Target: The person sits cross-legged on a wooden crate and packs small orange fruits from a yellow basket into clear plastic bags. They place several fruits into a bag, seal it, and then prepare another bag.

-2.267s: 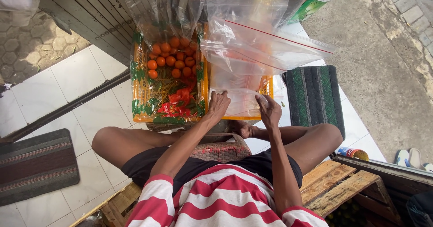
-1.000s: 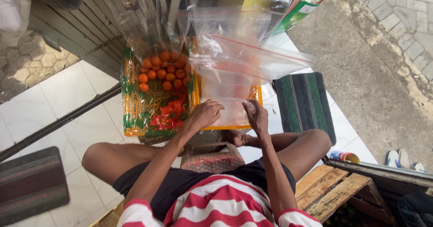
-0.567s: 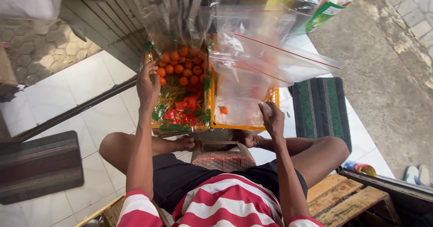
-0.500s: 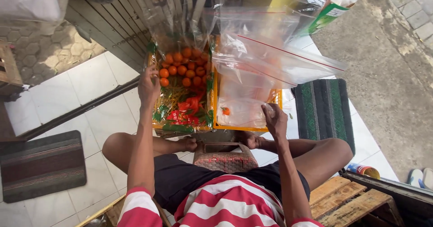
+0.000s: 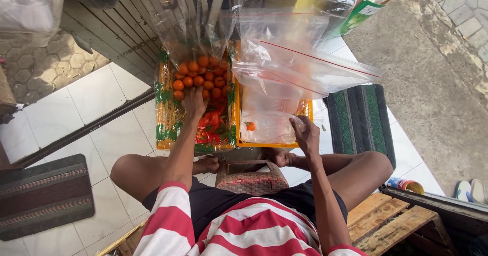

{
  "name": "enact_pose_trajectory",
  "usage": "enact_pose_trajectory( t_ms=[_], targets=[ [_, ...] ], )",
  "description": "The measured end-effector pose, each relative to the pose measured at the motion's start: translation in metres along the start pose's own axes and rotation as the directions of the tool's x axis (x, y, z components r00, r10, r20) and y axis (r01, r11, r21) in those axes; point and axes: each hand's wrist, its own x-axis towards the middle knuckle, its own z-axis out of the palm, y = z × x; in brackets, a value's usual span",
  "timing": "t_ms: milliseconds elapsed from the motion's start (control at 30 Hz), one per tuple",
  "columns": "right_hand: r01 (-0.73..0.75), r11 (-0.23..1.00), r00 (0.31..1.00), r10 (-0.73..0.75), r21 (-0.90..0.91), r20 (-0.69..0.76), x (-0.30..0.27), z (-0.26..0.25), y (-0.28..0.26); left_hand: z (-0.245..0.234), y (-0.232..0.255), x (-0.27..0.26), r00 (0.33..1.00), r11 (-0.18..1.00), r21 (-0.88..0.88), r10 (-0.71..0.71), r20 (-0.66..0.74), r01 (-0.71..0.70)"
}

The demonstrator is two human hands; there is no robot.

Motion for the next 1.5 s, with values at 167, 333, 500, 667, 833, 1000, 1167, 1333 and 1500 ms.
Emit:
enact_pose_trajectory(
  t_ms=[167, 333, 500, 667, 833, 1000, 1167, 1333, 1500],
  targets=[
    [0.005, 1.0, 1.0, -0.005, -0.004, -0.003, -0.001, 0.001, -0.003, -0.028, 0.009, -0.012, 1.0, 1.0, -0.004, -0.017, -0.02, 0.017],
    [0.027, 0.999, 1.0, -0.027, -0.046, 0.006, 0.002, 0.0, 0.0, -0.096, 0.038, -0.049, 0.986, 0.964, -0.264, -0.076, -0.147, 0.035],
    [0.041, 0.999, 0.999, -0.041, -0.034, -0.006, -0.001, -0.001, -0.008, -0.191, 0.122, -0.114, 0.975, 0.784, -0.586, 0.219, -0.048, -0.205],
    [0.067, 0.997, 0.998, -0.067, -0.023, -0.007, -0.002, -0.002, -0.006, -0.141, 0.172, -0.146, 0.825, 0.764, -0.552, 0.52, 0.221, -0.334],
    [0.104, 0.994, 0.994, -0.104, -0.023, -0.026, 0.003, 0.001, 0.007, -0.013, 0.19, -0.13, 0.772, 0.787, -0.291, 0.605, 0.195, -0.544],
    [0.164, 0.983, 0.986, -0.167, -0.083, -0.027, 0.001, 0.001, 0.01, 0.029, 0.194, -0.119, 0.791, 0.817, -0.04, 0.568, 0.225, -0.575],
    [0.128, 0.989, 0.992, -0.129, -0.068, -0.007, 0.001, 0.0, 0.006, 0.06, 0.185, -0.117, 0.803, 0.814, 0.011, 0.572, 0.168, -0.581],
    [0.112, 0.99, 0.994, -0.112, -0.086, 0.007, 0.002, 0.0, 0.009, 0.035, 0.193, -0.118, 0.802, 0.8, 0.079, 0.585, 0.125, -0.595],
    [0.11, 0.988, 0.994, -0.106, -0.105, 0.035, 0.002, 0.0, 0.007, 0.067, 0.186, -0.113, 0.767, 0.748, 0.188, 0.638, 0.061, -0.637]
  ],
)
